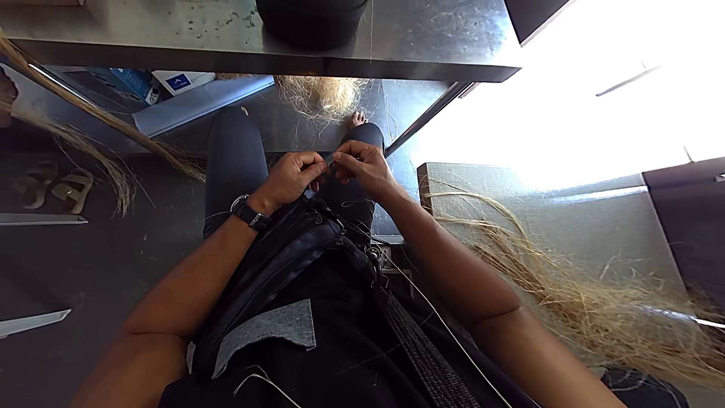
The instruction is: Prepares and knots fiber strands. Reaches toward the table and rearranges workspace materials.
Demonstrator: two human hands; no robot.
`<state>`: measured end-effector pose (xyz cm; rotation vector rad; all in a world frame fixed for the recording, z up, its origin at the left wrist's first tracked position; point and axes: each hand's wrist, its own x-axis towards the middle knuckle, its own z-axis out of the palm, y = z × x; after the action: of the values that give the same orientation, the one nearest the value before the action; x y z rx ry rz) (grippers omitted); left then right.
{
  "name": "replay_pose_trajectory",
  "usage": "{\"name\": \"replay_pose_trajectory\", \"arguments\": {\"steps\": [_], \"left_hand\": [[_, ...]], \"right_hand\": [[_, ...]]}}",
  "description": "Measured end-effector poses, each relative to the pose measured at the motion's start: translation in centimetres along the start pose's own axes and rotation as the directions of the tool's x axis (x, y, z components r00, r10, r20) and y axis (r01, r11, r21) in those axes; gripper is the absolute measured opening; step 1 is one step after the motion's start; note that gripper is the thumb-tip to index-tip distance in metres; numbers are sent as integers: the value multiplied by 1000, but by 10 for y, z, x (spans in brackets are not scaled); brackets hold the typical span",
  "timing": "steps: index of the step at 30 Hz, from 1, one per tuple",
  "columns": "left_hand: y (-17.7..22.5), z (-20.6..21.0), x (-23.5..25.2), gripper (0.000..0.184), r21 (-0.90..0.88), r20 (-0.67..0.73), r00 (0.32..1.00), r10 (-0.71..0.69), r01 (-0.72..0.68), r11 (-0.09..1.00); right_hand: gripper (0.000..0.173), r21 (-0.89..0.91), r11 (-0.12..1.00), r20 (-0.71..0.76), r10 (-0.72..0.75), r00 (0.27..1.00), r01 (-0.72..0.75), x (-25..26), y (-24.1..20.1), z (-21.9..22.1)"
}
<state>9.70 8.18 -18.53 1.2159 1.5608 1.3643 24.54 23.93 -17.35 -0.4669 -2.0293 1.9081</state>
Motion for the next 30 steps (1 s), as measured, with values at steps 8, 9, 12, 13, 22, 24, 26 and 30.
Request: {"name": "replay_pose_trajectory", "arguments": {"steps": [8, 9, 12, 13, 22, 24, 26, 30], "left_hand": [[-2, -8, 0, 25, -89, -124, 992, -20, 9, 996], [-2, -10, 0, 24, -109, -157, 987, -29, 12, 994], [-2, -17, -2, 24, -176, -245, 969, -43, -1, 984], [-3, -21, -2, 24, -192, -273, 961, -40, -13, 981], [23, -141, 4, 30, -222, -593, 793, -138, 4, 975], [43, -195, 6, 31, -219, -699, 701, -142, -21, 976], [62, -251, 8, 32, -159, -794, 600, -98, -50, 986], [83, -351, 7, 31, -41, -878, 476, -51, 31, 999]], "right_hand": [[27, -35, 999, -17, 40, 999, -41, 2, -1, -2], [26, -79, 995, -21, 59, 998, -61, 3, -1, -2], [23, -367, 920, 36, 165, 986, -140, 1, 1, -3], [23, -478, 864, 77, 222, 972, -159, 1, 2, -3], [32, -781, 623, 287, 413, 864, -38, 3, 9, -2], [32, -784, 619, 287, 418, 862, -39, 3, 9, -2], [31, -784, 620, 284, 413, 865, -38, 3, 9, -2], [31, -791, 611, 284, 423, 860, -39, 2, 9, -2]]}}
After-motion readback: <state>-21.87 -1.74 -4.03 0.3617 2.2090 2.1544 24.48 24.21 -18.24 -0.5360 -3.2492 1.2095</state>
